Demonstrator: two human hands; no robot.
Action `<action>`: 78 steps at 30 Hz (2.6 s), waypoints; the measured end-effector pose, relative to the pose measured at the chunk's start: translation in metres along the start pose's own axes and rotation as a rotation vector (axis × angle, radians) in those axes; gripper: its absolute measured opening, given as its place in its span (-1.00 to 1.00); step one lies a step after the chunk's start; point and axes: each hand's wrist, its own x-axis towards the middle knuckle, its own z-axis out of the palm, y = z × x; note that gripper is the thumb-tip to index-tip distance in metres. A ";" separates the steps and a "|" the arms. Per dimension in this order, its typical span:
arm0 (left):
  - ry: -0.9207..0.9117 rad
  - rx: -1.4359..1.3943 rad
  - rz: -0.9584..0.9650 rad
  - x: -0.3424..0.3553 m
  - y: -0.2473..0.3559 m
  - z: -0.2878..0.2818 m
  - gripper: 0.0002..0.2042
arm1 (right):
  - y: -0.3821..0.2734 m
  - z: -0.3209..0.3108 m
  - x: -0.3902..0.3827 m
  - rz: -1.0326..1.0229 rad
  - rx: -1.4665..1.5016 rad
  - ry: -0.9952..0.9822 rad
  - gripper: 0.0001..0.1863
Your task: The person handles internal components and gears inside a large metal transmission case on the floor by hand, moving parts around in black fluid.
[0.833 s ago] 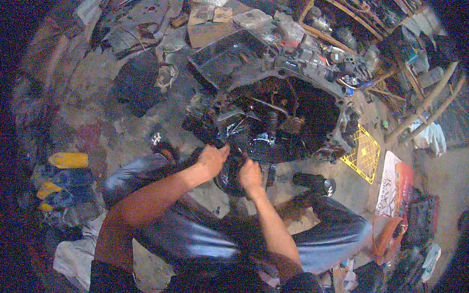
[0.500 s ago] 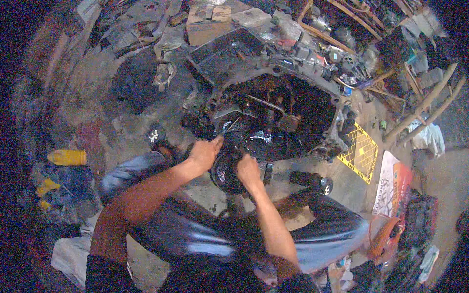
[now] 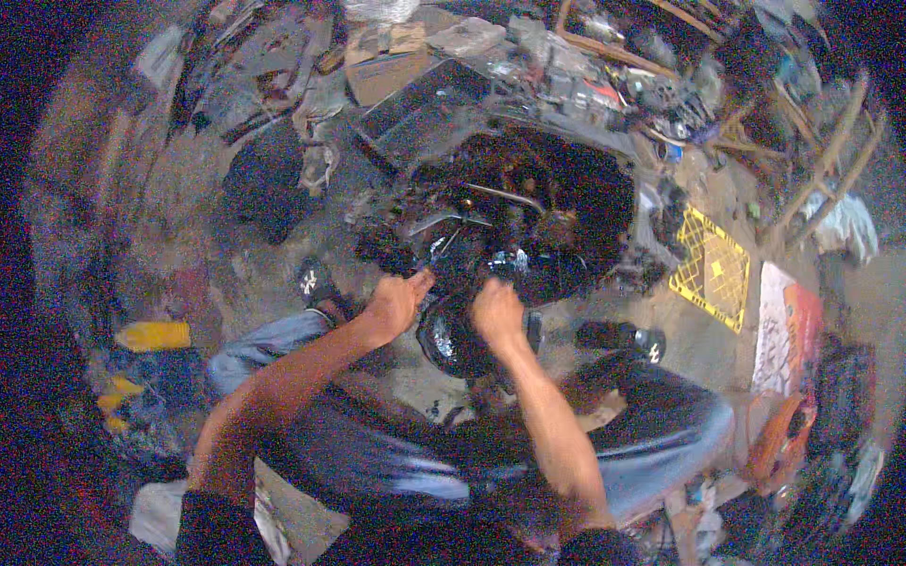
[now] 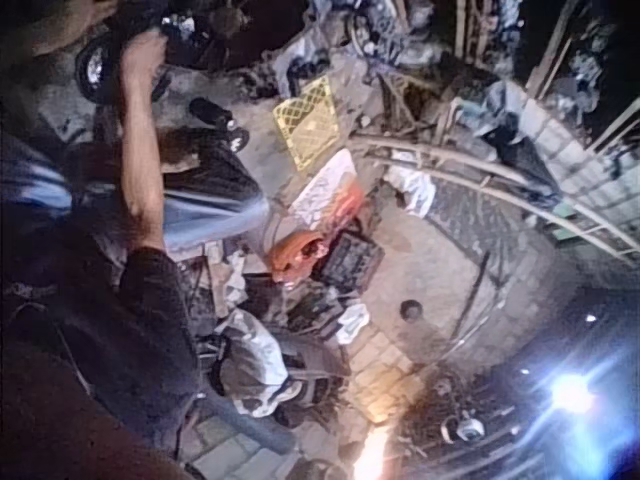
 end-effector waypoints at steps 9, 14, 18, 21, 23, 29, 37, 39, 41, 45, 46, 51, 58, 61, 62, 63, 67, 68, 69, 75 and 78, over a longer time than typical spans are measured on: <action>-0.028 -0.034 0.045 -0.001 -0.003 -0.010 -0.46 | -0.012 0.030 -0.025 0.138 0.439 -0.039 -0.77; -0.171 0.041 0.032 0.015 0.004 -0.028 -0.47 | 0.008 0.019 0.026 -0.088 0.489 0.232 -0.74; -0.171 0.011 0.040 0.011 0.001 -0.024 -0.50 | 0.008 0.071 -0.018 -0.148 0.419 0.231 -0.70; -0.199 0.001 0.026 0.009 0.004 -0.027 -0.51 | 0.001 0.006 0.000 0.149 0.427 -0.193 -0.66; -0.165 -0.009 0.018 0.009 0.003 -0.024 -0.51 | 0.000 -0.008 0.017 0.205 0.404 0.018 -0.69; -0.088 -0.123 0.070 0.011 -0.002 -0.019 -0.49 | 0.000 0.075 -0.020 -0.051 0.305 0.251 -0.72; -0.012 -0.179 0.103 0.009 0.001 -0.006 -0.49 | -0.025 0.010 0.006 0.142 0.120 0.062 -0.53; -0.021 -0.174 0.105 0.014 0.001 -0.015 -0.52 | -0.030 0.021 0.002 0.221 0.186 -0.043 -0.52; 0.083 -0.169 0.123 0.008 -0.007 0.002 -0.56 | -0.050 0.009 -0.008 0.180 -0.078 0.132 -0.68; 0.125 -0.161 0.109 0.007 0.005 0.001 -0.58 | -0.046 -0.002 0.033 0.207 -0.197 0.137 -0.73; 0.133 -0.168 0.084 0.007 0.006 0.000 -0.58 | -0.049 0.007 0.036 0.197 -0.286 0.077 -0.69; -0.137 0.086 -0.075 0.006 0.011 -0.008 -0.51 | -0.079 0.015 0.015 0.220 -0.349 -0.131 -0.38; -0.177 0.073 -0.133 0.000 0.017 -0.028 -0.47 | -0.055 0.021 0.028 0.175 -0.542 0.103 -0.71; -0.225 0.079 -0.203 -0.002 0.005 -0.032 -0.44 | -0.080 0.021 0.015 0.129 -0.360 0.004 -0.72; -0.223 0.089 -0.212 -0.002 0.006 -0.032 -0.43 | -0.074 0.009 0.017 0.054 -0.305 0.013 -0.71; -0.221 0.098 -0.222 -0.003 0.007 -0.031 -0.43 | -0.069 -0.004 0.020 -0.020 -0.250 0.021 -0.70; -0.205 0.078 -0.209 0.003 0.013 -0.044 -0.44 | -0.044 -0.018 0.026 0.112 -0.110 0.082 -0.63; -0.194 0.071 -0.216 0.006 0.012 -0.041 -0.45 | -0.036 0.012 0.010 -0.048 -0.406 0.150 -0.52; -0.194 0.065 -0.235 0.004 0.009 -0.035 -0.45 | -0.053 0.021 0.002 0.070 -0.259 -0.042 -0.42; -0.247 0.125 -0.170 0.002 0.008 -0.034 -0.51 | -0.025 0.009 0.018 0.083 0.146 -0.058 -0.65; -0.213 0.183 -0.135 0.007 0.011 -0.039 -0.52 | -0.005 0.026 0.014 -0.002 0.152 -0.109 -0.73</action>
